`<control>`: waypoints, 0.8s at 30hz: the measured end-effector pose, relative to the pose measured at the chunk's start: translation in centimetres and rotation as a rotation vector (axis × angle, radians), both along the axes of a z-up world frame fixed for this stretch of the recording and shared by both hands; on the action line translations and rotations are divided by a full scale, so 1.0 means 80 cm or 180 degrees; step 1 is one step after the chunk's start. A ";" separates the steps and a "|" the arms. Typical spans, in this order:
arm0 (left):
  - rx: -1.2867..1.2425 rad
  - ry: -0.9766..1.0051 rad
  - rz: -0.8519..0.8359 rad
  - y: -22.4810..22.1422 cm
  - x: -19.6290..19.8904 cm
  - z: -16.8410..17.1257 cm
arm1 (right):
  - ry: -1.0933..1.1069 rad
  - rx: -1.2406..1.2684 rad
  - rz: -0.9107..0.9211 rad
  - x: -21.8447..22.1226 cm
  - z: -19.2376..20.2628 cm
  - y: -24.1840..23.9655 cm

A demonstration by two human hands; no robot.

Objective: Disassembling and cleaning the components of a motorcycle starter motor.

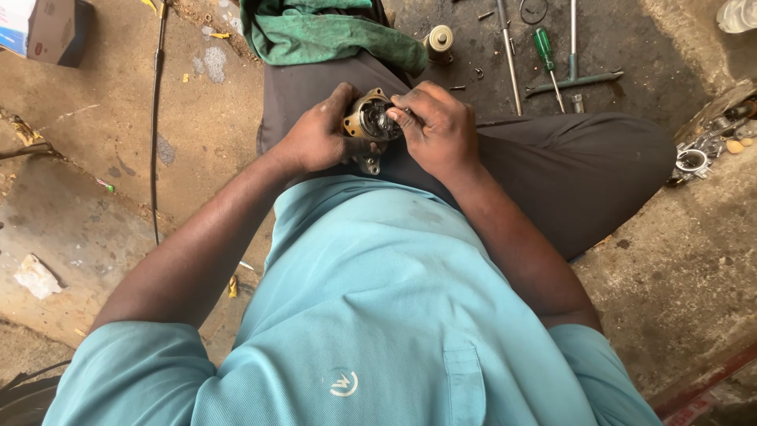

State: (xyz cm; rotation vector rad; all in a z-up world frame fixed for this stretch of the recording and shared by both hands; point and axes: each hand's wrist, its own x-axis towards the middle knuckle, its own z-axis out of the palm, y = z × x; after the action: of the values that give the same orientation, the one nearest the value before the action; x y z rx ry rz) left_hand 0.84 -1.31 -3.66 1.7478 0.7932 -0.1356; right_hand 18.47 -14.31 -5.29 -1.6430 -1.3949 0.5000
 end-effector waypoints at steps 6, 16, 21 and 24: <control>0.0092 0.0339 -0.0148 0.001 0.000 -0.009 | -0.0184 0.0071 0.0090 -0.002 -0.004 0.007; 0.0125 0.0372 -0.0122 -0.001 -0.002 -0.003 | 0.0246 0.0089 0.0035 -0.006 -0.014 0.003; -0.0175 0.0706 0.0214 -0.007 0.001 -0.001 | 0.0402 -0.0029 0.0103 -0.002 -0.012 0.001; 0.0268 0.0445 0.0185 -0.006 0.004 0.001 | 0.0499 -0.0123 0.0182 0.011 -0.010 0.000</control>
State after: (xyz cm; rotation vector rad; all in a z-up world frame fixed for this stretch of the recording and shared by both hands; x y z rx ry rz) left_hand 1.17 -1.80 -3.62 1.8072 0.9627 -0.1890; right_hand 19.39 -14.34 -6.06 -1.5627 -1.3259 0.6781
